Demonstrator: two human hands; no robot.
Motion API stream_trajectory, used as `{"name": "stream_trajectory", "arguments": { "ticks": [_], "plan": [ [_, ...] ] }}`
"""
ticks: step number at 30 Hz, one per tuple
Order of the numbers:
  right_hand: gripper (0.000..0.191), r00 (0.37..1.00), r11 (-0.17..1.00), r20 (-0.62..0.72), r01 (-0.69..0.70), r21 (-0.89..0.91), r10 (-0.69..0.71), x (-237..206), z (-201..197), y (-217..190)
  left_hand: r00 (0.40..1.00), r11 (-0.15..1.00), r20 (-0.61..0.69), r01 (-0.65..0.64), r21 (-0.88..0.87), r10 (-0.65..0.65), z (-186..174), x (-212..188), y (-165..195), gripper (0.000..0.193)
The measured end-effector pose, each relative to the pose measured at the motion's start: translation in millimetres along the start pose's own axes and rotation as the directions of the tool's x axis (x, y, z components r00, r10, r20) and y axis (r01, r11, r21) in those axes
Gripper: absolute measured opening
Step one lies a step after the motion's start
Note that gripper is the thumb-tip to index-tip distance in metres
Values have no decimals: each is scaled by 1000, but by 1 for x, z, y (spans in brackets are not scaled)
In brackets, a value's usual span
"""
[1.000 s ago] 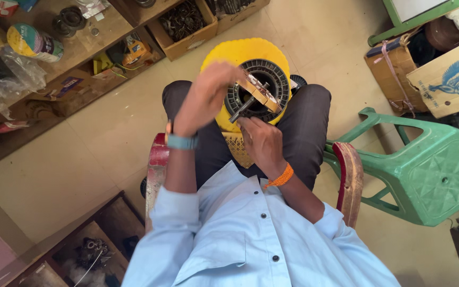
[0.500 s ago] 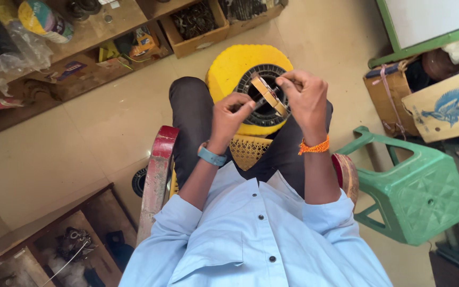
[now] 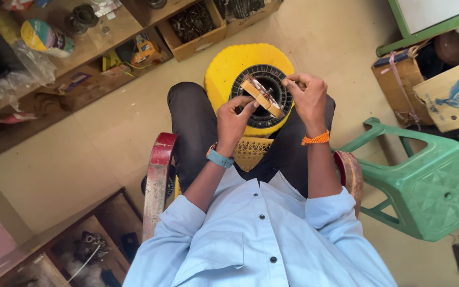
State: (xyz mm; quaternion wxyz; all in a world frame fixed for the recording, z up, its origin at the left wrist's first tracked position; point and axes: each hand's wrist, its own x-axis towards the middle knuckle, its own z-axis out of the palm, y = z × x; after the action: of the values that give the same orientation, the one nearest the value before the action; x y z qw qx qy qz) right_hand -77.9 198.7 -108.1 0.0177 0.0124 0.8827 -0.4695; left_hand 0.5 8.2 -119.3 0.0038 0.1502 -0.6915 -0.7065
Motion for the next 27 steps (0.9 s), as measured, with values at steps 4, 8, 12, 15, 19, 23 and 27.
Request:
{"name": "stream_trajectory", "arguments": {
  "ticks": [4,8,12,15,19,23,27],
  "plan": [
    [15,1000,999,-28,14,30,-13,8,3,8,995,995,-11,95,-33,-96,8,2,-6,13],
    [12,992,999,-121,28,-21,-31,9,-4,17,993,993,0,116,-34,-116,11,7,-9,13],
    [12,989,999,-142,-43,18,45,8,-14,28,986,1000,-166,-15,-18,11,12,-3,8,12],
    [13,983,998,-183,-40,-44,31,7,-16,31,893,884,-121,-397,246,434,1,-18,41,9],
    [14,980,997,-188,-74,-29,67,-4,-28,30,579,425,489,-814,397,652,-22,14,76,28],
    [13,985,992,-166,-34,123,54,-12,-50,10,616,529,708,-750,396,344,-21,66,80,32],
    [13,991,957,-51,-107,270,125,-43,-75,-20,622,721,765,-607,334,169,-21,91,70,35]
  ]
}}
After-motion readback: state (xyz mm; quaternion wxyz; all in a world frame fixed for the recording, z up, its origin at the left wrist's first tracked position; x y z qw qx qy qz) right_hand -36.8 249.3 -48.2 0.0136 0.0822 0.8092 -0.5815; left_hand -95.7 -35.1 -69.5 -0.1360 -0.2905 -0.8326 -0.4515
